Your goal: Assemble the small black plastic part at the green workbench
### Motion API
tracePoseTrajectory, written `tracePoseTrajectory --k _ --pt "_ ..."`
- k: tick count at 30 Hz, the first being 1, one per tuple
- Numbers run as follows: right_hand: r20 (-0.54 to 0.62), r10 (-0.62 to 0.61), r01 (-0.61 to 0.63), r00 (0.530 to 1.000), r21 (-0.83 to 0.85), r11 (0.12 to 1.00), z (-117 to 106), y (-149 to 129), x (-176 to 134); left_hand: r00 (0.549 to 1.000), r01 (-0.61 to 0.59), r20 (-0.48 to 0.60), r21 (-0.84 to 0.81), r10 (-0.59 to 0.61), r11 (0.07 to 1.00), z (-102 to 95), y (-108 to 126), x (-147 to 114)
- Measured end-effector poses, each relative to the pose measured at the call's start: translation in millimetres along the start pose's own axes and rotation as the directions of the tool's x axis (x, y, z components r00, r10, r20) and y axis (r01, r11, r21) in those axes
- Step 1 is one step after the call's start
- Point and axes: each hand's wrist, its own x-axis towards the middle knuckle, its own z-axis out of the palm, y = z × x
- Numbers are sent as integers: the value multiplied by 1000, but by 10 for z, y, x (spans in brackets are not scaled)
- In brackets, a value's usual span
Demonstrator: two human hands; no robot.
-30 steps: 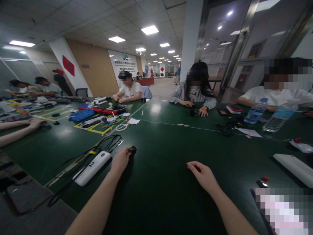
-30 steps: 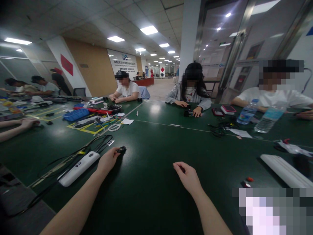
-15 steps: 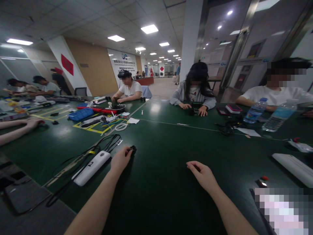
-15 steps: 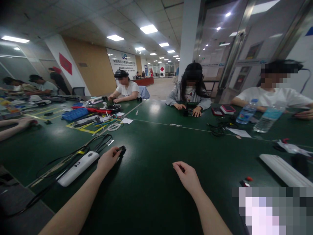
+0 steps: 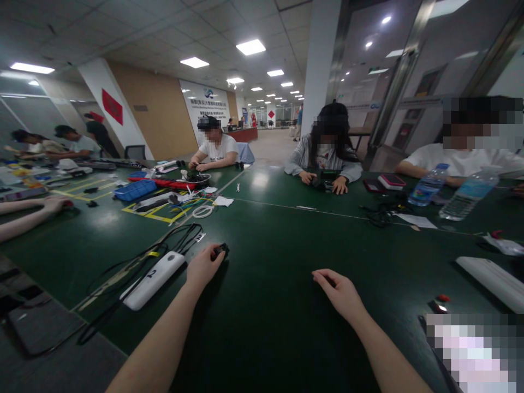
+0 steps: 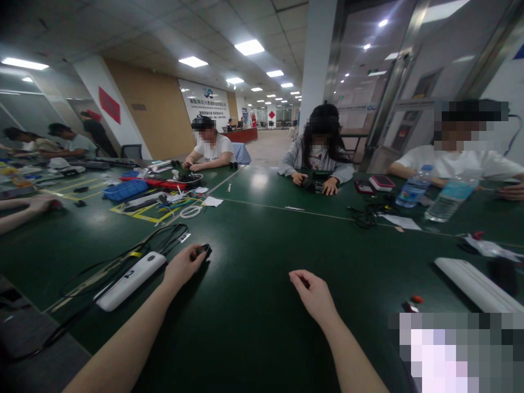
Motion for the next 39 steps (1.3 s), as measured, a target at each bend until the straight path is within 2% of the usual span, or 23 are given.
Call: tracePoseTrajectory --k 5,16,27,34,39 --pt "-6 -9 9 1000 0 1000 3 -8 -1 999 -30 -12 13 30 999 20 -29 2" --pt "-19 -11 11 1000 -18 1000 6 -17 -3 1000 -14 -16 1 14 1000 39 -39 12" --pt "-7 -17 17 1000 6 1000 1 -5 -4 999 31 -8 -102 -32 994 71 -57 51" --pt "-12 -31 31 999 -7 999 7 11 4 998 -59 26 -69 61 996 50 -124 79" --pt "-14 -18 17 1000 -32 999 11 19 21 998 -51 40 -109 55 993 35 -136 75"
